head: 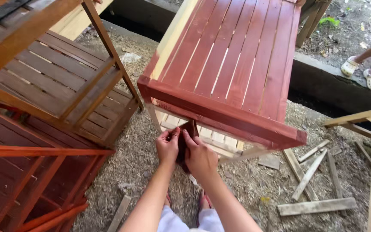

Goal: The person wipes a red stain or finish onto a slatted wooden chair frame using a cloth, working over the seat rails, edges, and top boards, and rotates the chair to reach different sides.

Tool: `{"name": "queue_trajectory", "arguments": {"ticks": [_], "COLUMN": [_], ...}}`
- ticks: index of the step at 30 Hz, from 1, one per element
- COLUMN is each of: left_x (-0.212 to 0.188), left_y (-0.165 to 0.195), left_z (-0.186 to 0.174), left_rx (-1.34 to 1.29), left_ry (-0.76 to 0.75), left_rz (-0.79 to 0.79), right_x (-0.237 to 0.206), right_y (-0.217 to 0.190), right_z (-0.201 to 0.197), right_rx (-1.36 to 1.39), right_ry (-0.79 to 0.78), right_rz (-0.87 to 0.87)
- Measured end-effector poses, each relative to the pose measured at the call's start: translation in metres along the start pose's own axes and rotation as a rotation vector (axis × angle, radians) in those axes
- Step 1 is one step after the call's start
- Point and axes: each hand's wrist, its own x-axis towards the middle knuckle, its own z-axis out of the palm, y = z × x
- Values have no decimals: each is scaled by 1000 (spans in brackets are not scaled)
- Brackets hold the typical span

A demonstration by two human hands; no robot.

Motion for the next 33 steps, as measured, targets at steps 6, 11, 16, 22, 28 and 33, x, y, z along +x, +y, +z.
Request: {"name": "queue_trajectory", "arguments": {"ticks": [6, 11, 16, 22, 28, 33], "left_x": [64, 99, 119, 95, 53, 38], "left_y": [62, 75, 76, 67, 56, 73], "left_z": [-7, -26, -55, -48, -30, -34], "left_rx": [-75, 20, -103, 19, -16, 163], "left_ry": [0, 207, 145, 73, 74, 106], "left_rz": [107, -5, 26, -21, -39, 28], "right_x": [63, 111, 126, 121, 95, 77], "right_y": [-28, -83, -113, -86, -65, -64], "right_z": [33, 50, 62, 54, 37, 36], "right_rx": [127, -58, -19, -237, -241, -61], "right_ry": [447, -9, -61, -35, -55, -125], "right_rz": [-174, 36, 3, -200, -231, -123]}}
